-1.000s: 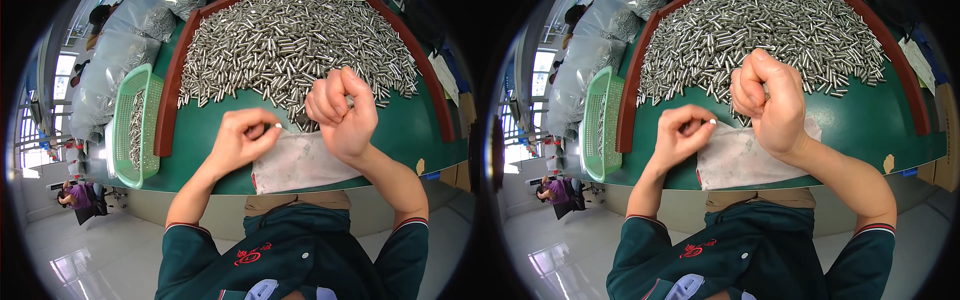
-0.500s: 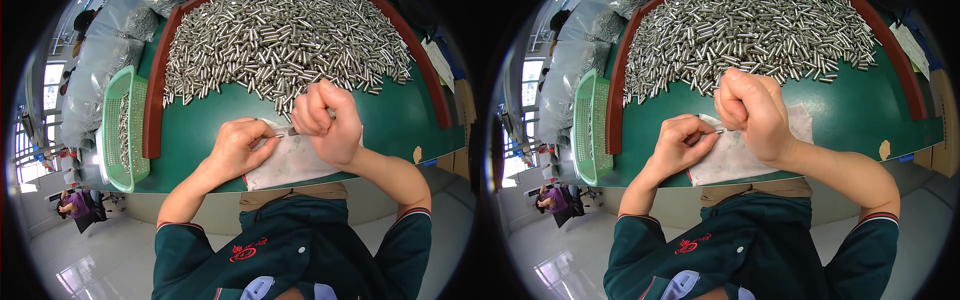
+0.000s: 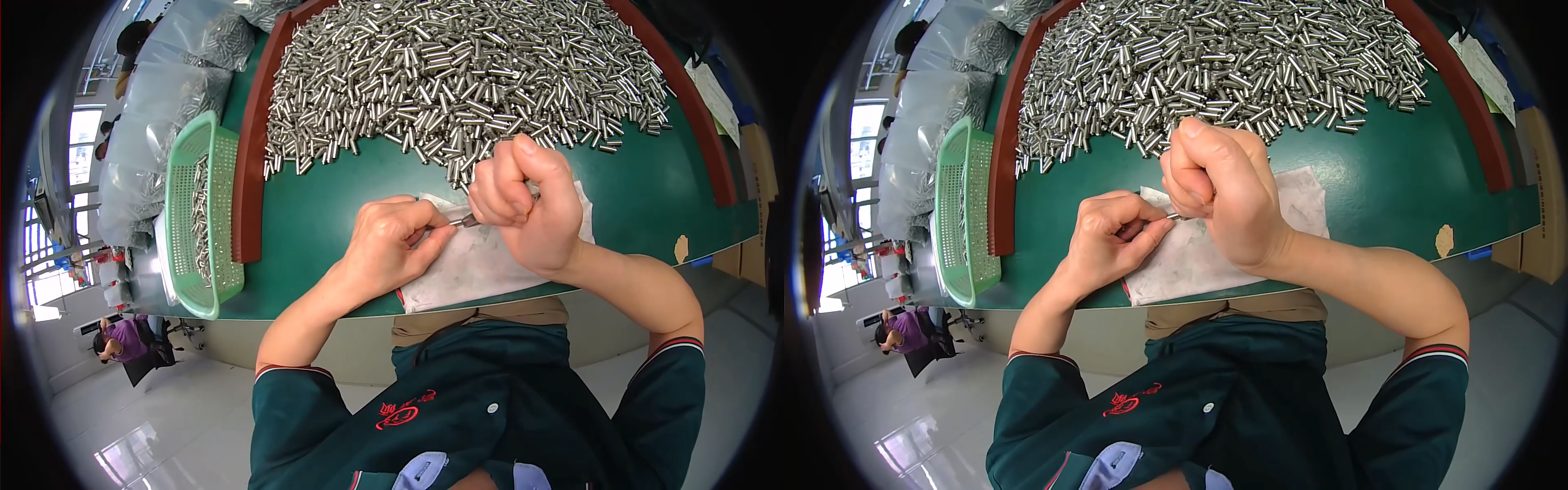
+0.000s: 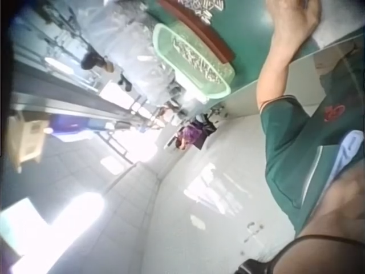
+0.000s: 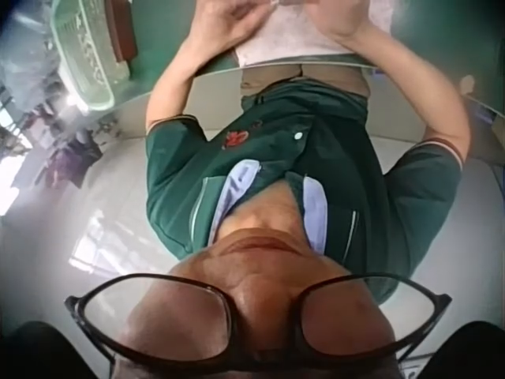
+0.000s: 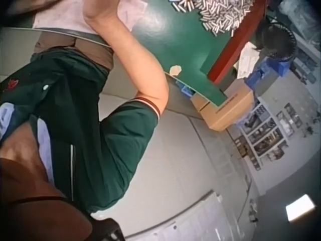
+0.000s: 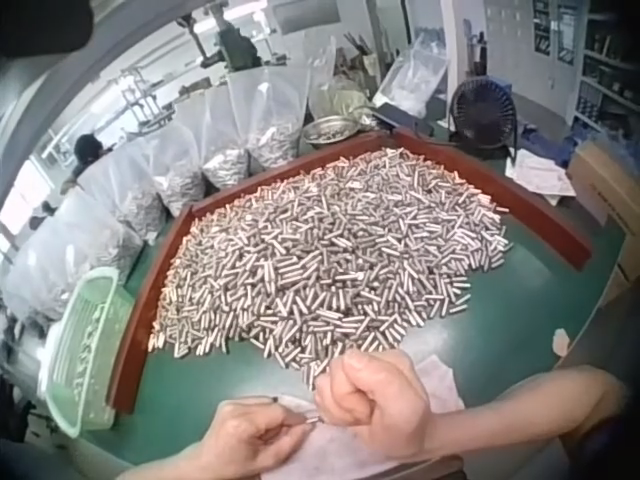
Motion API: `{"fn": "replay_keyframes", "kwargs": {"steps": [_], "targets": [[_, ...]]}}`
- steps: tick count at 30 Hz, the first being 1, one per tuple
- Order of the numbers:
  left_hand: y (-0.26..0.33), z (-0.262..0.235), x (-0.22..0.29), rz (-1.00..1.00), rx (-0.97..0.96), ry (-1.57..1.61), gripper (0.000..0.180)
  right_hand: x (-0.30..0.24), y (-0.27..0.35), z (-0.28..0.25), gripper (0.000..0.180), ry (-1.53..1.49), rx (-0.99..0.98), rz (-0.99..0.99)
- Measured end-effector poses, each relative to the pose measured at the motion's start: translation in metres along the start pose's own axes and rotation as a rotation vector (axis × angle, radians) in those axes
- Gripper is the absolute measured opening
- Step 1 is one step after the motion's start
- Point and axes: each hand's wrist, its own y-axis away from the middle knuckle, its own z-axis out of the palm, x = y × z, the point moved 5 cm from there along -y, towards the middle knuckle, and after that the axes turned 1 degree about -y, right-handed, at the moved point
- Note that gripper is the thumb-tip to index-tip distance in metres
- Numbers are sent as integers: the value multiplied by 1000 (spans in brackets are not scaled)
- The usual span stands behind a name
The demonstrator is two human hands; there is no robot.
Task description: Inspecting and testing small metal components at a workbench using a probe tool.
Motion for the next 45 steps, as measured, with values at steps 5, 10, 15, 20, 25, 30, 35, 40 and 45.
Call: {"fn": "replay_keyframes", "kwargs": {"steps": [5, 10, 15, 20, 25, 30, 35, 40, 45], "targets": [[1, -1, -1, -6, -5, 1, 10, 2, 0, 1, 42, -1, 7, 5], [0, 1, -1, -40, -17, 30, 10, 2, -1, 1, 42, 29, 13, -9], [0, 1, 2, -102, -24, 35, 11, 4, -1, 7, 41, 127, 40, -41], [0, 0, 6, -87, -9, 26, 10, 4, 6, 13, 37, 166, 16, -87], [1, 0, 10, -106, 15, 35, 9, 5, 4, 14, 34, 181, -23, -128], [7, 5, 7, -120, 55, 23, 8, 3, -10, 7, 34, 121, 19, -15], [11, -3, 1, -182, 143, 199, 8, -44, -27, 22, 33, 62, -134, -226], [-5, -12, -19, -453, -21, 1493, 10, -67, -30, 21, 34, 358, -170, -737], [-29, -13, -39, -479, 35, 1496, 13, -62, 0, 32, 21, 857, -466, -1152]]}}
